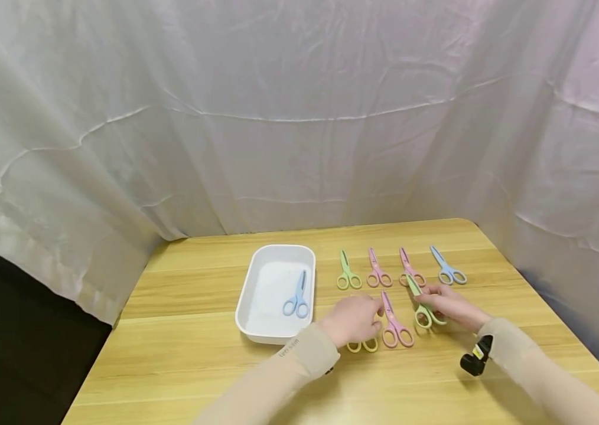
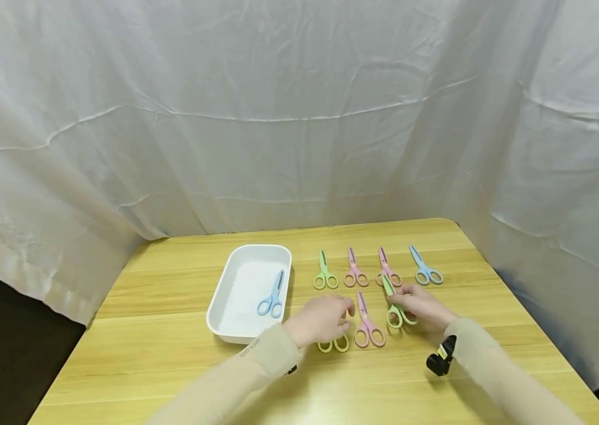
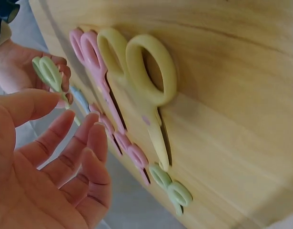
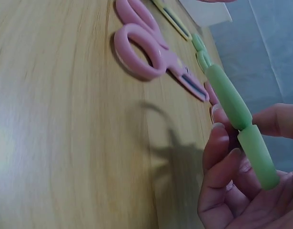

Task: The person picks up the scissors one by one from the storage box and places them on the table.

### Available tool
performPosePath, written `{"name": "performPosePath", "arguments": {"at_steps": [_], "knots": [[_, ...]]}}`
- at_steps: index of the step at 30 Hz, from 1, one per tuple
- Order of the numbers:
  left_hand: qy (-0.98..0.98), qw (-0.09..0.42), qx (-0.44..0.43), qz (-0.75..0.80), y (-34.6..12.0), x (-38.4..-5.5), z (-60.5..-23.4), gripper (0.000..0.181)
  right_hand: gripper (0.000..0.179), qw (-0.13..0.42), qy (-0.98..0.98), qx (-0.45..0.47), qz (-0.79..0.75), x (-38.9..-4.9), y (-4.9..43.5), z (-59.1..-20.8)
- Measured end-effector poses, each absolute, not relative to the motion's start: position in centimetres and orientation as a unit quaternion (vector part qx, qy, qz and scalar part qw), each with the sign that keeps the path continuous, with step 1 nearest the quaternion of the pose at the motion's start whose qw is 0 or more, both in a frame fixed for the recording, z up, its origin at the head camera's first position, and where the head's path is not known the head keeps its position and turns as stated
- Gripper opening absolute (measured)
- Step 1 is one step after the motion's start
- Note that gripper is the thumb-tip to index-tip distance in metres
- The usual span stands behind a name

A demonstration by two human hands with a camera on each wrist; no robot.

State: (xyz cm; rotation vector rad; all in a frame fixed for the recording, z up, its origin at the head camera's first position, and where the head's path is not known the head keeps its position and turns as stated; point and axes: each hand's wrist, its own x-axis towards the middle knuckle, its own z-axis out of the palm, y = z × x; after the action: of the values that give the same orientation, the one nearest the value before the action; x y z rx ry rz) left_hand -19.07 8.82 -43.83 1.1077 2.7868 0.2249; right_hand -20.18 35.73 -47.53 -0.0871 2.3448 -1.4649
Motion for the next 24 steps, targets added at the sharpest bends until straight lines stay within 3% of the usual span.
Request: {"name": "performPosePath", "arguments": {"at_steps": [8,16,24], "knots": [[0.925,0.088,0.364,0.064,10.2,-18.3,-44.7,0.025,0.029,0.212,0.816,-0.052,-0.535,-19.3,37.2,-47.6],[0.927,0.114,0.353,0.052,9.8,-18.1,-44.9,0.051,0.027,0.234,0.817,-0.032,-0.526,-18.7,38.1,-48.4],[0.931,0.12,0.343,0.032,9.3,-18.4,-44.9,0.057,0.023,0.224,0.84,-0.034,-0.493,-19.0,38.1,-48.1]]}}
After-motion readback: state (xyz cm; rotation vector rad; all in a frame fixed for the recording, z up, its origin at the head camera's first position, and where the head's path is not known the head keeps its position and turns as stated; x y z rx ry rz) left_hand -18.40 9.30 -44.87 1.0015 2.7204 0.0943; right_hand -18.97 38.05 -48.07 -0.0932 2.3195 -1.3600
